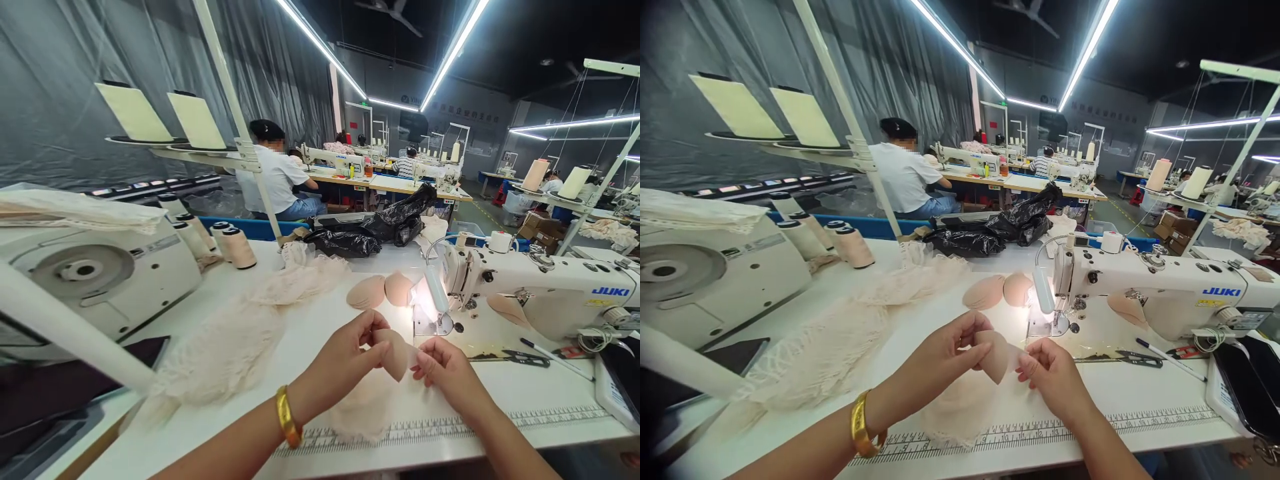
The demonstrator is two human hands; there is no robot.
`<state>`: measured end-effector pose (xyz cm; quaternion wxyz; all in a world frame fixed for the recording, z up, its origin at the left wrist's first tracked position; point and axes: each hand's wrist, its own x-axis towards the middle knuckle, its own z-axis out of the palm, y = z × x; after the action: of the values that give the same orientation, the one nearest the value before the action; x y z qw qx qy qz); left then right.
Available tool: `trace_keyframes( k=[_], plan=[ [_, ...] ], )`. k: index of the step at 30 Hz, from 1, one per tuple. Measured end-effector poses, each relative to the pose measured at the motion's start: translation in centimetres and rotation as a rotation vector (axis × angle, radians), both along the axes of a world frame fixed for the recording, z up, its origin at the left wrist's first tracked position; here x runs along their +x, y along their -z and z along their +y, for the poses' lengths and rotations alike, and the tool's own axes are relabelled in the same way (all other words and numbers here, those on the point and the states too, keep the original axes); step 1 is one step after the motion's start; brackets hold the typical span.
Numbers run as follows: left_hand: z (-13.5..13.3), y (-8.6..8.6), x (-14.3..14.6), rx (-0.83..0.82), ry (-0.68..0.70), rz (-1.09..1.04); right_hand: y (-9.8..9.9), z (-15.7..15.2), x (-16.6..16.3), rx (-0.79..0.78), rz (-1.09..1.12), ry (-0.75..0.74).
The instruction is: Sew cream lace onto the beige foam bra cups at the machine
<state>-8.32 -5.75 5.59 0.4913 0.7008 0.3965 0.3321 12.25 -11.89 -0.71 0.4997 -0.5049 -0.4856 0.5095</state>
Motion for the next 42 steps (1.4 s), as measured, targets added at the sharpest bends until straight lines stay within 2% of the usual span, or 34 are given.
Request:
trace_keyframes(
  k=[8,12,14,17,21,28,32,35,38,42],
  plan=[
    [0.0,-0.9,-2.7,-0.128,-0.06,-0.063,-0.4,0.6,0.2,-0.055,-0.248,-0.015],
    [-0.5,-0.4,-3.6,-0.159,-0.055,-0.052,-0.7,0.9,-0.4,0.076,-0.625,0.019],
    [-0.7,-0.1,-3.8,-0.177,-0.036,-0.082,-0.6,1.2,-1.0,0.147,-0.722,0.025],
    [-0.7,0.1,-4.3,-0.231,0.037,-0.128,-0.4,1.4,-1.7,0.165,-0.682,0.015],
    [-0.6,-0.1,-5.2,-0.27,0.128,-0.126,-0.3,1.4,-1.6,0.104,-0.529,-0.018],
    [0.0,0.6,-5.2,-0.269,0.144,-0.13,-0.1,1.2,-1.4,-0.041,-0.064,-0.016],
    [0.2,0.8,-5.1,-0.188,0.159,-0.053,-0.2,1.3,-1.6,-0.018,-0.083,-0.023],
    [0.7,0.0,-5.8,-0.083,0.221,0.033,-0.9,1.0,-1.7,0.014,-0.162,-0.036],
    [1.2,-1.5,-5.9,0.028,0.3,0.143,-2.5,0.4,-2.0,0.04,-0.282,-0.063],
    [1.8,-3.0,-3.2,0.136,0.508,0.302,-5.2,-1.1,-2.6,0.165,-0.468,-0.156]
  ],
)
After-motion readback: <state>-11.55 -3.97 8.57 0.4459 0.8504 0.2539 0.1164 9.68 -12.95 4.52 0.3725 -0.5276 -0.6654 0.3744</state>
